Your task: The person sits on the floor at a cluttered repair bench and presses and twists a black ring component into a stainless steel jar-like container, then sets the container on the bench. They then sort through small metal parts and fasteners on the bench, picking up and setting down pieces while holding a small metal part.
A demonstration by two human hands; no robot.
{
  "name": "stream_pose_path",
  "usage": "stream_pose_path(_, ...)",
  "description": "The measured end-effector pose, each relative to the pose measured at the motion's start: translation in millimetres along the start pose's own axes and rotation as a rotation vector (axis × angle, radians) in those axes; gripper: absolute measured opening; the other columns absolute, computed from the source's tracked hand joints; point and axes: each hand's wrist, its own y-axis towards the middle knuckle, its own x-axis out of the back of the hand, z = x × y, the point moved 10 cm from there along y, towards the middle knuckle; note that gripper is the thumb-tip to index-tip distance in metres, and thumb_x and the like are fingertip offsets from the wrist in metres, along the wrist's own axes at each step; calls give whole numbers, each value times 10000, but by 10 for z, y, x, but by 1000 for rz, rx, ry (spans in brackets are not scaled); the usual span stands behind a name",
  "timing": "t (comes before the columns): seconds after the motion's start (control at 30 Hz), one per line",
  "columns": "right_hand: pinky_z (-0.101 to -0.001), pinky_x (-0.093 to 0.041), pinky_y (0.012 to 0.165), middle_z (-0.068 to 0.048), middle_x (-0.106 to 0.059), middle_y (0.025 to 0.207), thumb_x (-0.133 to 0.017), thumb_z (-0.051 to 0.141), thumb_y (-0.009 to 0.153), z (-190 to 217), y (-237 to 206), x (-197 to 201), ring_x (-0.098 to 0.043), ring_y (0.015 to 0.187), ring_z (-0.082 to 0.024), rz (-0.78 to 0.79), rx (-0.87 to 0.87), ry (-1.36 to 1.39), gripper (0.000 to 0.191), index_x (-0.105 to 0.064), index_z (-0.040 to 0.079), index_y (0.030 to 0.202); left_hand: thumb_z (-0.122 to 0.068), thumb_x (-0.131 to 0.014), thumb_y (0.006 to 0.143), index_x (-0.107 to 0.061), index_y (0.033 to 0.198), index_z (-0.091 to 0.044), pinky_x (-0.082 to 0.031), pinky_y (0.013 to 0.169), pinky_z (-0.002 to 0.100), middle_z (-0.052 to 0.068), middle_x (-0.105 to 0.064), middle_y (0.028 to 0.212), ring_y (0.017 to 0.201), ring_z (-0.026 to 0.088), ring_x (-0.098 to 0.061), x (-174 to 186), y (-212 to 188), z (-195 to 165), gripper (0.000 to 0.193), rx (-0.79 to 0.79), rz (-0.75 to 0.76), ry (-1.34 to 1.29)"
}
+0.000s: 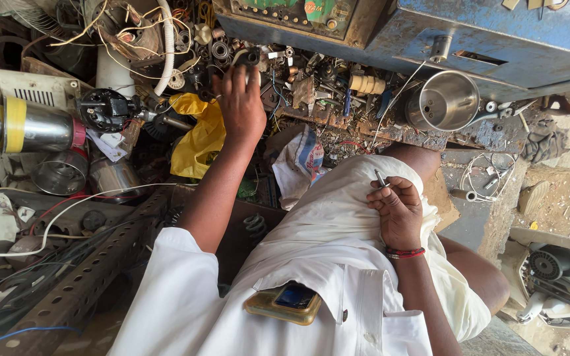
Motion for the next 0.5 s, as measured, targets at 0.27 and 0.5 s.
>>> stream_pose_path(0.27,-347,-611,788,-211,-699,1150,-645,24,1023,17,5,13,-734,911,-249,-1,10,-14,224,-596,26,1242,76,-648,862,-627,1327,-13,-361,1211,557,182,-533,1426,1410,403,-450,-15,8,-100,474,-108,-54,-147)
stream_pose_path(0.5,-345,-605,787,-216,-702,1166,-634,30,1034,0,9,49,-731,908,-241,-4,-1,-24,211,-599,34,1242,33,-658,891,-603,1326,-10,-347,1197,575,239,-514,1454,1423,428,-429,-24,-48,-85,440,-109,-95,-159)
